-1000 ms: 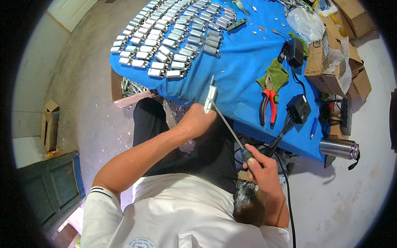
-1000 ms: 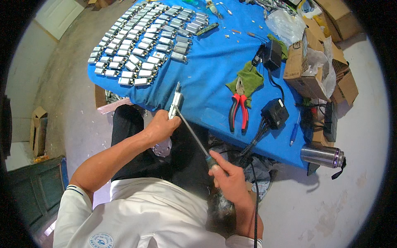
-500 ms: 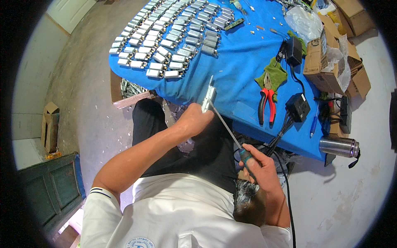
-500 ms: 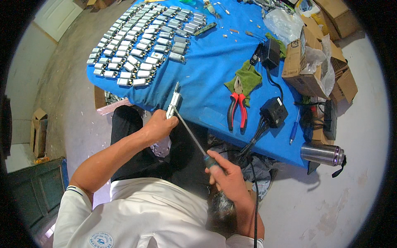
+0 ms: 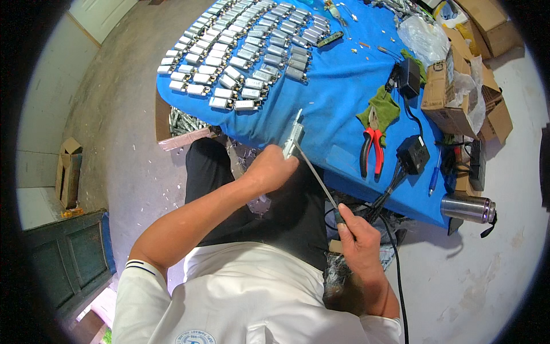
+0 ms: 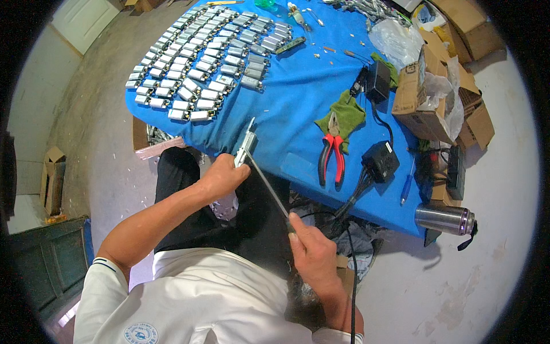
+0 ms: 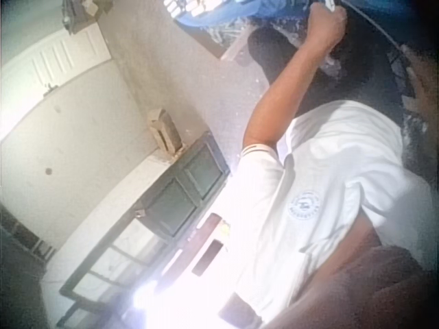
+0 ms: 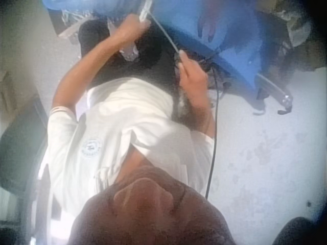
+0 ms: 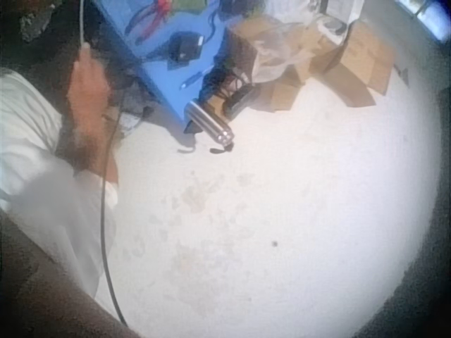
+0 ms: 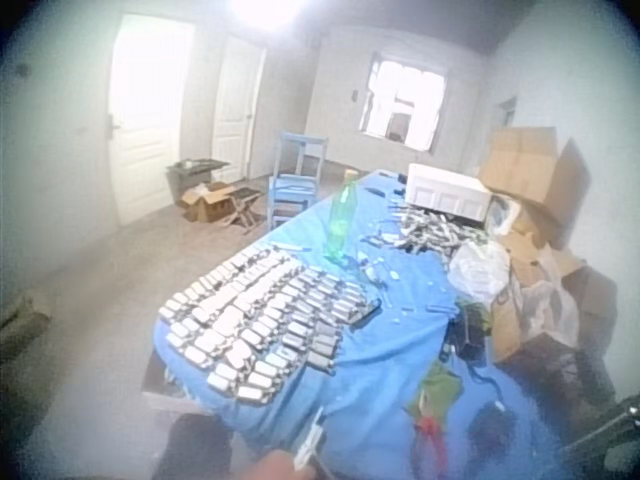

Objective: The person uses pliers to strip the ends of wires on a small electronic component. They then use a screwdriver to tighten screws on the component's casing. Finally, they connect a white cable to the device.

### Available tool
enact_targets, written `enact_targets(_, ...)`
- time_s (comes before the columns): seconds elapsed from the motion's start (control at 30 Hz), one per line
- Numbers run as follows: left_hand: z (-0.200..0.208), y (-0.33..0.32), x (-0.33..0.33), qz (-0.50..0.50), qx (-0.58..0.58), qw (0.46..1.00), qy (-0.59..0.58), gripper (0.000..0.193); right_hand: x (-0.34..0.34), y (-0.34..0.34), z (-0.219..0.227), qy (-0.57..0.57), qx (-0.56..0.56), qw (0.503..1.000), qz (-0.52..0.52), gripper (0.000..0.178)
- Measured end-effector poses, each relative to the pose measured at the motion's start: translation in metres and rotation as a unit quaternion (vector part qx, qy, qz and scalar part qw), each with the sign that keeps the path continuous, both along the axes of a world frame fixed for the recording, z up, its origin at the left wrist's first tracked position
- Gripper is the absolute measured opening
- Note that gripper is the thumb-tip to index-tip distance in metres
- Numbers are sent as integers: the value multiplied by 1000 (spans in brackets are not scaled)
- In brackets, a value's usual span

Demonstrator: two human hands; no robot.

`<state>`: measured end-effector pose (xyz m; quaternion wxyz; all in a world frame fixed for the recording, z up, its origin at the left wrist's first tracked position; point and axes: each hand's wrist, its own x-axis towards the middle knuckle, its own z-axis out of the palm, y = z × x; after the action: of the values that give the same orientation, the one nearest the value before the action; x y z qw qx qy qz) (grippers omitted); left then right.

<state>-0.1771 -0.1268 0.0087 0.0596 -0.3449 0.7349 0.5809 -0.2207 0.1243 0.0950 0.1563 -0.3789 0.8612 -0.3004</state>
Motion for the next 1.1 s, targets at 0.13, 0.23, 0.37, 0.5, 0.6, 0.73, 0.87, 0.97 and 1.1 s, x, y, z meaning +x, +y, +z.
enact_targets(0.13,-2,1,0,4,-17,1000,-10,35,-10,5,0,-135,-17,990,-28,38)
enact_targets(0.23,1,1,0,3,-13,1000,-15,34,-13,10,-7,-219,-46,973,-57,37)
enact_targets(0.37,2,2,-1,6,1,1000,-12,33,-12,7,0,-346,-52,929,-120,37)
enact_targets(0.5,1,1,0,11,15,1000,-7,33,-11,4,5,-445,-61,878,-165,39)
enact_targets(0.6,5,2,-1,12,32,999,-4,32,2,10,-18,-227,-20,968,-107,41)
enact_targets(0.73,1,3,-1,19,47,999,-5,30,12,-4,-17,37,-54,998,-7,38)
enact_targets(0.87,6,1,0,17,45,999,-21,30,2,0,-15,-83,-44,995,-30,39)
enact_targets(0.97,2,-1,1,2,33,999,-18,30,-10,8,-11,-287,-64,953,-80,38)
enact_targets(1.1,-6,-1,2,-5,19,1000,-5,30,-13,4,-6,-453,-126,876,-102,39)
